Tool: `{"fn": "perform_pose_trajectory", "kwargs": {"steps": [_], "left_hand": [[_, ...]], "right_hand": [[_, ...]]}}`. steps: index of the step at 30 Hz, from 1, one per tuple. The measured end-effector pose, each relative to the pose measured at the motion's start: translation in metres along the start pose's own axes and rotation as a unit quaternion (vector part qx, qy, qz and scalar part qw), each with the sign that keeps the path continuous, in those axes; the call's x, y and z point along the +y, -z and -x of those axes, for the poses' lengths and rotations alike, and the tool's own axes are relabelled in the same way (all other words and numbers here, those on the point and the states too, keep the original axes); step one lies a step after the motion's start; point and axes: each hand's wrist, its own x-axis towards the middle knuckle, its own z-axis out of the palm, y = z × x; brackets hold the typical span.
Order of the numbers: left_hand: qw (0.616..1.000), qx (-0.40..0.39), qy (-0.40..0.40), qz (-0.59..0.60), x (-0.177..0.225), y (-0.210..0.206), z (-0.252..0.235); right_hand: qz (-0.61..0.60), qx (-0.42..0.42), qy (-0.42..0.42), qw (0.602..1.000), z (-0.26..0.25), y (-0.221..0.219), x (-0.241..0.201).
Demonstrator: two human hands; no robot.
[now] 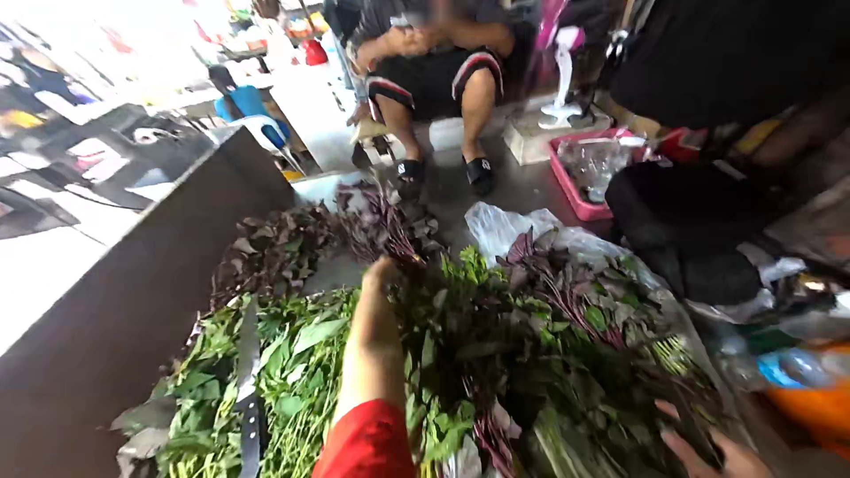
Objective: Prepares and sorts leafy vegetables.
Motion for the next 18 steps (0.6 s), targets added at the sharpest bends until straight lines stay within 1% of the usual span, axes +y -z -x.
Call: {"fn": "perform_pose_trajectory", "kwargs": {"steps": [2, 4, 5, 7, 8, 10, 12, 14, 16, 18], "left_hand": [[0.999, -0.016, -0.008, -0.027, 0.013, 0.024, 0.004], [0.999, -0.002, -0.037, -0.030, 0.046, 0.058, 0.031], [0.998, 0.011, -0.066, -0.022, 0.067, 0.073, 0.054], [0.989, 0.040, -0.143, -0.027, 0.104, 0.100, 0.093], [0.983, 0.050, -0.176, -0.033, 0.119, 0.109, 0.109], [0.974, 0.065, -0.217, -0.007, 0.142, 0.115, 0.151], [0.966, 0.088, -0.238, 0.046, 0.157, 0.111, 0.196], [0.961, 0.106, -0.233, 0.103, 0.161, 0.096, 0.248], [0.963, 0.126, -0.194, 0.137, 0.156, 0.066, 0.306], [0.973, 0.121, -0.125, 0.150, 0.146, 0.018, 0.361]], "right_hand": [[0.007, 0.031, -0.022, 0.999, -0.007, 0.004, -0.002], [0.020, 0.038, -0.044, 0.998, -0.017, 0.010, -0.008], [0.024, 0.025, -0.055, 0.998, -0.022, 0.013, -0.012], [0.045, 0.002, -0.052, 0.998, -0.038, 0.013, -0.018], [0.057, -0.018, -0.046, 0.997, -0.045, 0.010, -0.023], [0.092, -0.047, -0.027, 0.994, -0.062, -0.003, -0.029], [0.129, -0.042, -0.003, 0.991, -0.081, -0.018, -0.028], [0.158, -0.029, 0.027, 0.987, -0.097, -0.027, -0.020], [0.170, -0.020, 0.047, 0.984, -0.105, -0.030, -0.013], [0.197, -0.028, 0.057, 0.978, -0.112, -0.028, -0.013]]}}
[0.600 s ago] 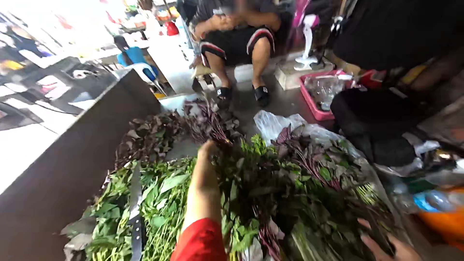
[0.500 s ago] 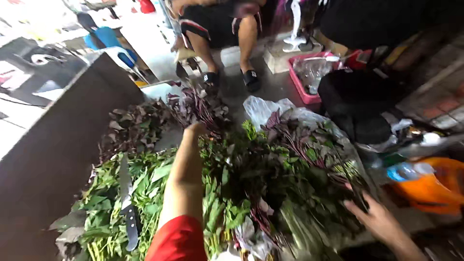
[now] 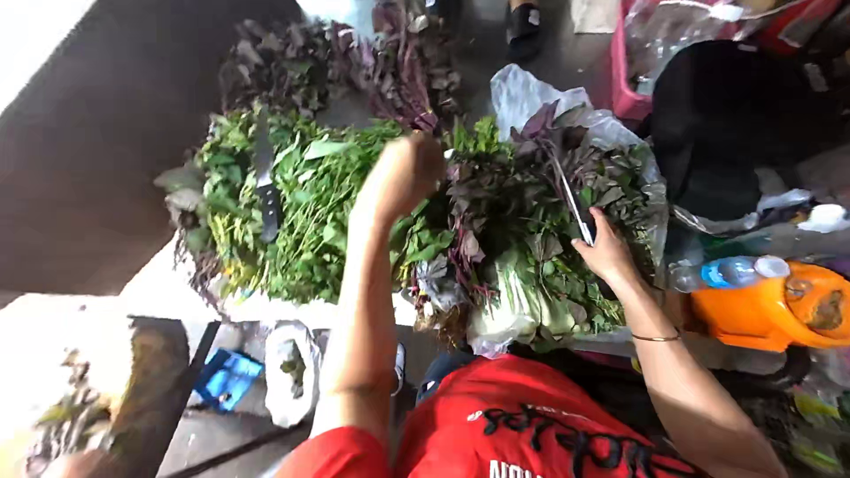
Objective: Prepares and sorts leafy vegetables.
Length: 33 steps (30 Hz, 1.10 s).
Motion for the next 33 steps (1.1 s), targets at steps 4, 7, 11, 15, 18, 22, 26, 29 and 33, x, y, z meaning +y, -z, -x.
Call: {"fn": "perform_pose_trajectory", "kwargs": {"steps": [4, 7, 11, 15, 18, 22, 26, 29, 33], "left_hand": [[0.985, -0.121, 0.123, 0.028, -0.016, -0.111, 0.106], [0.969, -0.103, 0.208, 0.086, -0.003, -0.168, 0.133], [0.955, -0.017, 0.283, 0.086, 0.009, -0.193, 0.138], [0.963, -0.056, 0.257, 0.064, 0.013, -0.192, 0.148], [0.974, -0.063, 0.205, 0.076, 0.001, -0.186, 0.162], [0.972, -0.078, 0.187, 0.117, -0.004, -0.167, 0.163], [0.953, -0.016, 0.157, 0.258, 0.004, -0.155, 0.151], [0.812, -0.031, 0.173, 0.557, 0.018, -0.165, 0.127], [0.648, -0.079, 0.178, 0.736, 0.027, -0.204, 0.091]], "right_hand": [[0.128, -0.039, 0.034, 0.990, -0.001, -0.003, -0.002], [0.178, -0.043, 0.076, 0.980, 0.020, 0.006, -0.031], [0.129, -0.085, 0.285, 0.946, 0.080, -0.014, -0.098], [0.250, -0.184, 0.286, 0.907, 0.107, -0.076, -0.151], [0.315, -0.226, 0.234, 0.892, 0.093, -0.100, -0.158], [0.328, -0.255, 0.229, 0.880, 0.086, -0.090, -0.161], [0.251, -0.215, 0.214, 0.919, 0.070, -0.026, -0.147], [0.194, -0.148, 0.218, 0.945, 0.077, 0.021, -0.122], [0.102, -0.212, 0.206, 0.950, 0.088, 0.011, -0.077]]}}
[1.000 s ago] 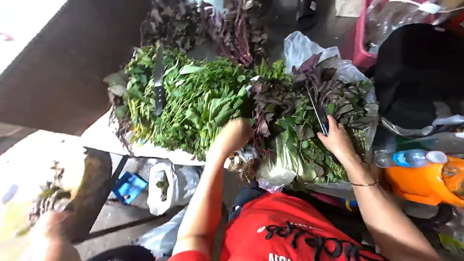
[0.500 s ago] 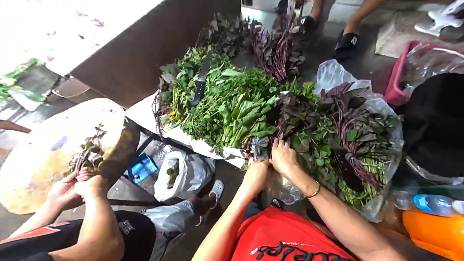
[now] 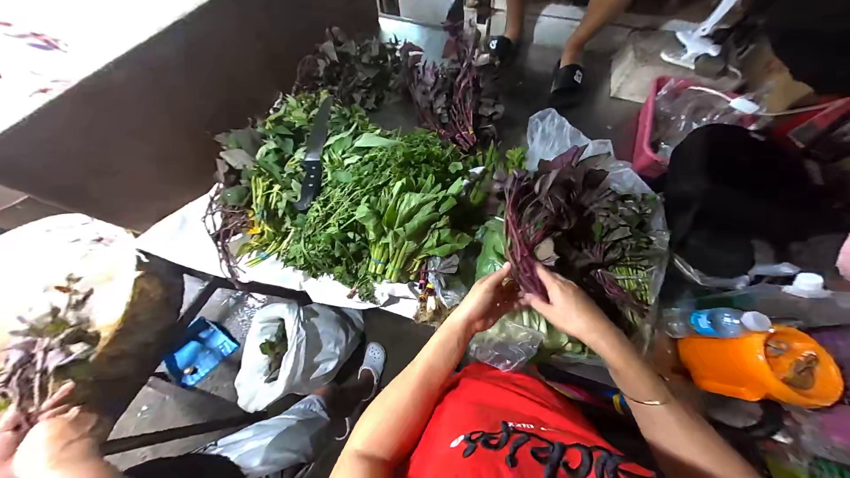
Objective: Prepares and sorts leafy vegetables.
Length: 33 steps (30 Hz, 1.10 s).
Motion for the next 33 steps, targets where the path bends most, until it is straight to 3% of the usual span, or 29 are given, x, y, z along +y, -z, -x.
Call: {"fn": "perform_pose_trajectory", "kwargs": {"steps": [3, 8, 9, 13, 16, 23, 27, 30, 33], "left_hand": [[0.999, 0.050, -0.007, 0.007, -0.015, -0.008, -0.015], [0.995, 0.090, -0.040, -0.018, -0.014, -0.016, -0.016], [0.995, 0.091, -0.044, -0.023, -0.015, -0.016, -0.017], [0.993, 0.082, -0.067, -0.056, -0.020, -0.016, -0.017], [0.989, 0.083, -0.074, -0.100, -0.022, -0.014, -0.017], [0.986, 0.076, -0.084, -0.119, -0.024, -0.011, -0.019], [0.987, 0.056, -0.084, -0.126, -0.023, -0.009, -0.015], [0.985, 0.065, -0.088, -0.131, -0.022, -0.010, -0.013], [0.981, 0.077, -0.091, -0.152, -0.018, -0.010, -0.009]], "right_hand": [[-0.069, 0.033, -0.012, 0.997, 0.006, -0.011, 0.029], [-0.045, 0.297, 0.045, 0.953, 0.029, -0.010, 0.044], [-0.043, 0.316, 0.062, 0.946, 0.029, -0.011, 0.042], [-0.127, 0.195, 0.030, 0.972, 0.015, -0.019, 0.032], [-0.210, 0.144, -0.006, 0.967, 0.002, -0.019, 0.040], [-0.438, 0.121, -0.010, 0.891, 0.016, 0.018, 0.052], [-0.343, 0.027, -0.033, 0.938, 0.014, 0.012, 0.052], [-0.203, 0.022, -0.031, 0.978, 0.012, 0.001, 0.043], [-0.146, 0.032, -0.038, 0.988, 0.009, -0.007, 0.041]]}}
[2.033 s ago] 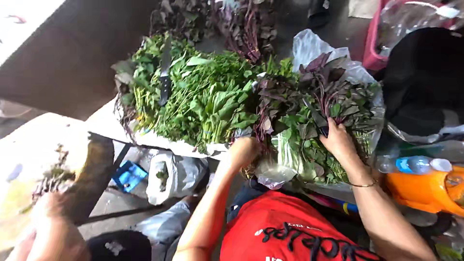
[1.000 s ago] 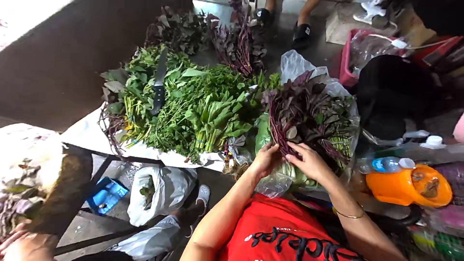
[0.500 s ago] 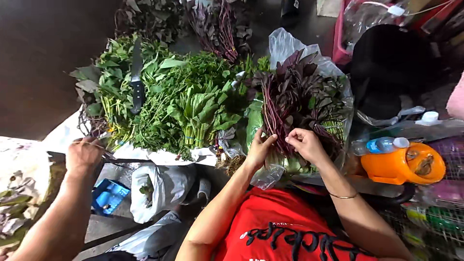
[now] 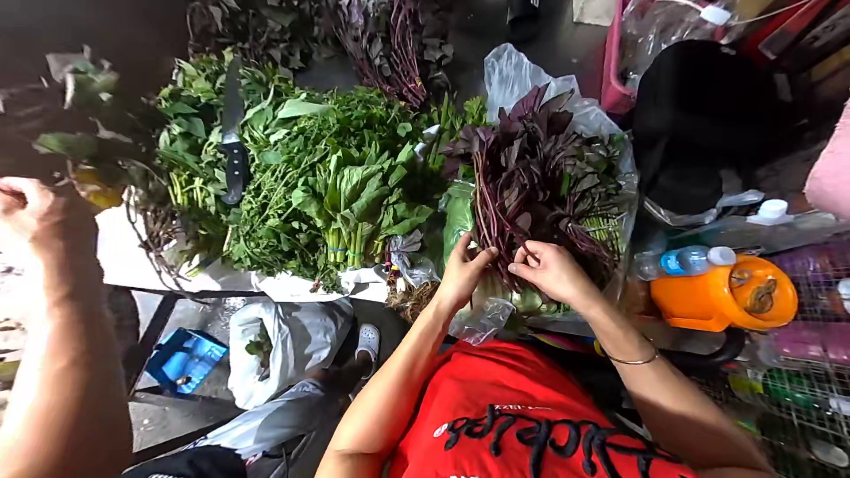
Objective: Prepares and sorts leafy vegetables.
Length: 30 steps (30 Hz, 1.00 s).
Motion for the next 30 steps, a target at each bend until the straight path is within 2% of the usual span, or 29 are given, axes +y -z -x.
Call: {"fn": "perform_pose_trajectory", "kwargs": {"steps": [6, 10, 13, 19, 21, 24, 30], "left_hand": [[1.000, 0.001, -0.007, -0.012, 0.010, 0.004, 0.001], [1.000, -0.009, -0.010, -0.015, 0.013, 0.009, 0.002], [1.000, -0.023, -0.005, -0.017, 0.013, 0.011, 0.002], [1.000, -0.021, 0.010, 0.002, 0.012, 0.016, 0.002], [1.000, -0.014, 0.013, 0.008, 0.012, 0.017, 0.002], [1.000, -0.009, 0.017, 0.006, 0.014, 0.015, 0.003], [1.000, -0.009, 0.009, 0.008, 0.012, 0.013, -0.001]], "right_hand": [[0.038, -0.013, 0.014, 0.999, 0.003, 0.008, 0.000], [-0.105, -0.024, 0.042, 0.993, 0.004, 0.031, 0.005], [-0.216, -0.067, 0.042, 0.973, 0.005, 0.041, 0.006], [-0.443, -0.115, 0.058, 0.887, 0.010, 0.045, 0.010], [-0.441, -0.124, 0.052, 0.887, 0.012, 0.044, 0.012], [-0.382, -0.148, 0.023, 0.912, 0.012, 0.032, 0.014], [-0.374, -0.108, -0.013, 0.921, 0.009, 0.017, 0.010]]}}
